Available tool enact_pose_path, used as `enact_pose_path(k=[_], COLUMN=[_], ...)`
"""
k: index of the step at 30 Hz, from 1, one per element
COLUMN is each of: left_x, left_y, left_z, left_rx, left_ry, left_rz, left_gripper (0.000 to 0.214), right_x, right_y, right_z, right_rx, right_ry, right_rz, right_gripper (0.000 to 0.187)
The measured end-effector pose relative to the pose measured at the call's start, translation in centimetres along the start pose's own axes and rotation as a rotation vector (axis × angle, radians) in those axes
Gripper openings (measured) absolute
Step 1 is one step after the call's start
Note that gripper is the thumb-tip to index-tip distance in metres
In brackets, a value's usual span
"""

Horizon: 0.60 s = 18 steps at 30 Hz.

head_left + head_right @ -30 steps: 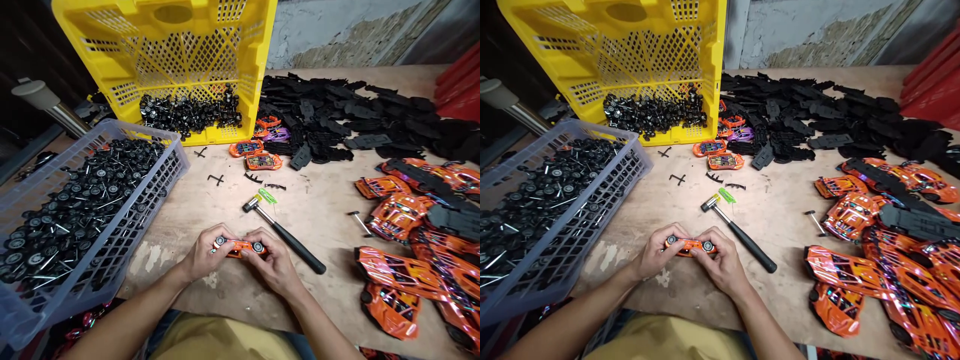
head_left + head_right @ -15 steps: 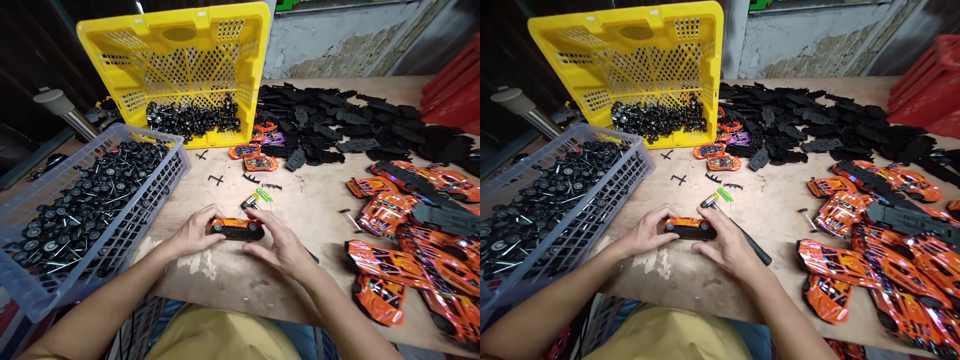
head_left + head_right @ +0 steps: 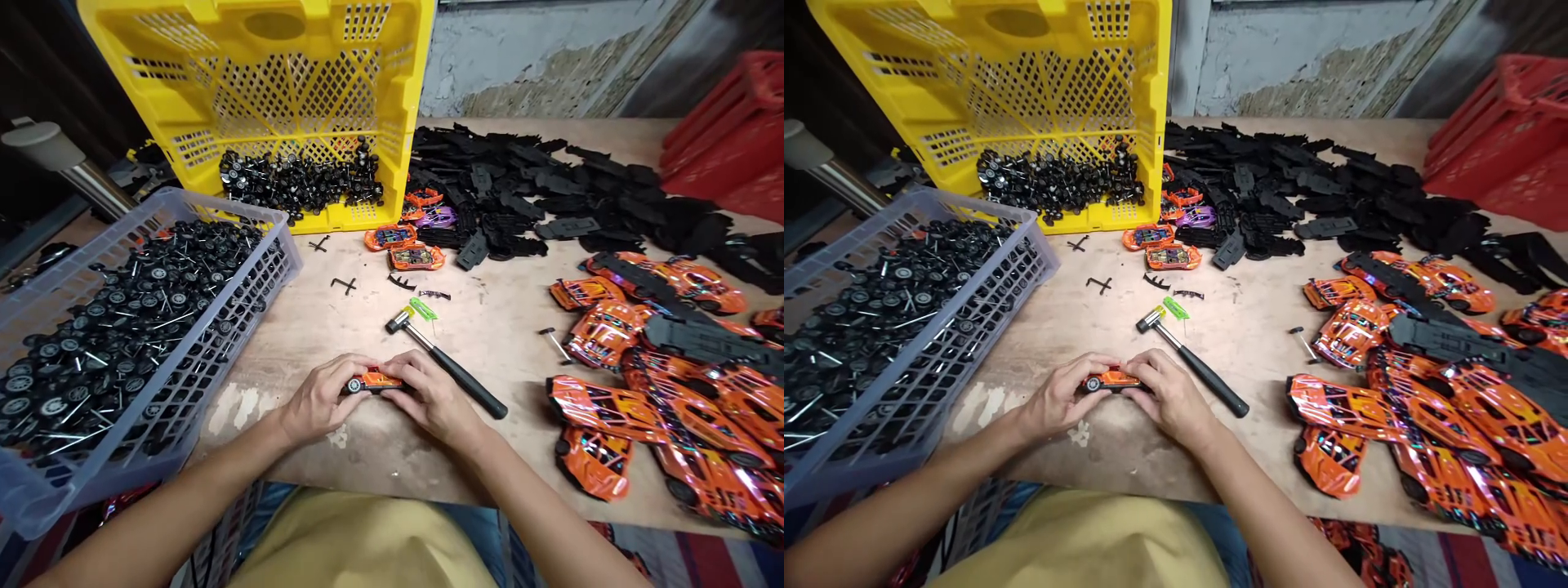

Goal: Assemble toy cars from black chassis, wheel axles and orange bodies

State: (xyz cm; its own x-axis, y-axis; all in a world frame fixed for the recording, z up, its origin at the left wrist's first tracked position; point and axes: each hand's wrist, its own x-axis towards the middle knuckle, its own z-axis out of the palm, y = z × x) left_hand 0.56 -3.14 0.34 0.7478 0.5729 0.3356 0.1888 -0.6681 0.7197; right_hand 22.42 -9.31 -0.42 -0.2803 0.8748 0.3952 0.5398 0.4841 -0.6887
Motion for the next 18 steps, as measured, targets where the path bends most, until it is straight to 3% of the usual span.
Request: enact_pose_path(k=[6, 14, 18], left_x=[-0.2, -0.5, -0.4], left_y=[-0.4, -0.5, -0.1], left_z=[0.5, 0.6, 0.8], left_rx=[0.034, 0.026, 0.046], left_ry=[0.006, 0.047, 0.058], left_rz=[0.122, 0.114, 0.134], left_gripper=[0.027, 0.032, 0.028], right_x=[-0.3, -1.1, -1.5], right_y=[-0.5, 0.0, -0.2], right_z=[0.4, -0.1, -0.3], right_rx=[-0.080, 0.105, 0.099], right_ry=[0.003, 0.060, 0.040], right_rz=[-0.003, 0.083, 0.084], right_gripper=[0.026, 0.031, 0.020])
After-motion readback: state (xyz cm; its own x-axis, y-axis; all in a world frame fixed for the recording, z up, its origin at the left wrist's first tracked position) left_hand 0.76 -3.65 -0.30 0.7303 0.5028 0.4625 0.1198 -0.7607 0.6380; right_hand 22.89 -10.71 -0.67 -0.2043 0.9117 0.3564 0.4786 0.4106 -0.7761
